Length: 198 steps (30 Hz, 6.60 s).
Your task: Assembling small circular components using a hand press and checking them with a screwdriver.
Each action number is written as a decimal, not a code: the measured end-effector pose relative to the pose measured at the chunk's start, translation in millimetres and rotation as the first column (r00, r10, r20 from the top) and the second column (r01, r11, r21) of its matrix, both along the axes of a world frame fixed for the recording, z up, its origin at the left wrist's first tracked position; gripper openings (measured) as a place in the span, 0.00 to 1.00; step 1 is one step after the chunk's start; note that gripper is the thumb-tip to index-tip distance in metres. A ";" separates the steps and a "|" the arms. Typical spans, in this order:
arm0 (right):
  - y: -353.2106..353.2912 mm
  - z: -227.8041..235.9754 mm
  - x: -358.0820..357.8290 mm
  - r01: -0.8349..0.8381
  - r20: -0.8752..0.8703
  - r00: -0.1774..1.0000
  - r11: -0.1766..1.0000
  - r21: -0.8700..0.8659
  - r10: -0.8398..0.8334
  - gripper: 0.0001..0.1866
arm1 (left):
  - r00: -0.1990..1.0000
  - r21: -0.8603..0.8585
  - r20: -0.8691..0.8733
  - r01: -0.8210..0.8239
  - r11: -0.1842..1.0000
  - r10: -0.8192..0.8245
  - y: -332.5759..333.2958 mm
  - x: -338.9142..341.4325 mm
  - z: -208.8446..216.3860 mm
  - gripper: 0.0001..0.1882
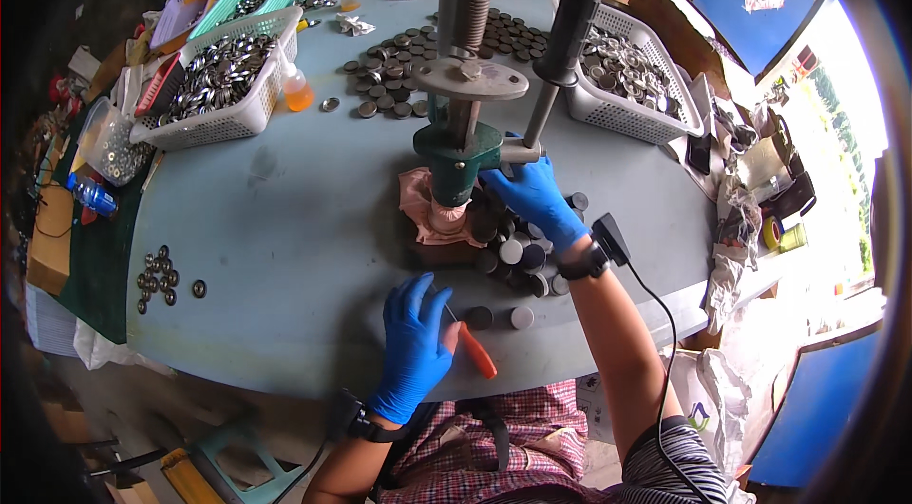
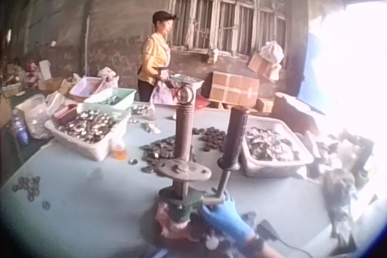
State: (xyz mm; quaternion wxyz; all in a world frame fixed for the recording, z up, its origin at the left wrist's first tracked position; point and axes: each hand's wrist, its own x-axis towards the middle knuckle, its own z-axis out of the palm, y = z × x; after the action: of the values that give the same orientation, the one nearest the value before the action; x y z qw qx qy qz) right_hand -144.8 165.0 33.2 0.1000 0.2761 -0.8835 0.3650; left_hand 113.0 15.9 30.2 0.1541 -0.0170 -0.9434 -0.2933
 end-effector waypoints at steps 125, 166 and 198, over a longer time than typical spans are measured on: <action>118.9 10.3 274.2 0.240 0.639 0.677 0.711 -0.661 0.365 0.20 | 0.973 0.179 0.009 0.224 0.958 -0.229 93.0 45.2 35.4 0.25; 167.4 19.9 257.6 0.467 0.718 0.618 0.585 -0.663 0.320 0.24 | 0.943 0.219 -0.064 0.332 0.918 -0.326 134.3 -1.1 24.4 0.24; 159.1 11.2 231.5 0.139 0.412 0.896 0.778 -0.612 0.164 0.20 | 0.924 0.025 -0.192 0.342 0.939 -0.332 116.1 -23.0 37.9 0.24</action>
State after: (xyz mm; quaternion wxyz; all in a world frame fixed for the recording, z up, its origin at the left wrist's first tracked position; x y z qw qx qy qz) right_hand 86.7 324.1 44.4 -0.0200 0.1424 -0.7079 0.6915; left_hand 90.0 131.9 68.1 0.1886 -0.2016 -0.8991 -0.3396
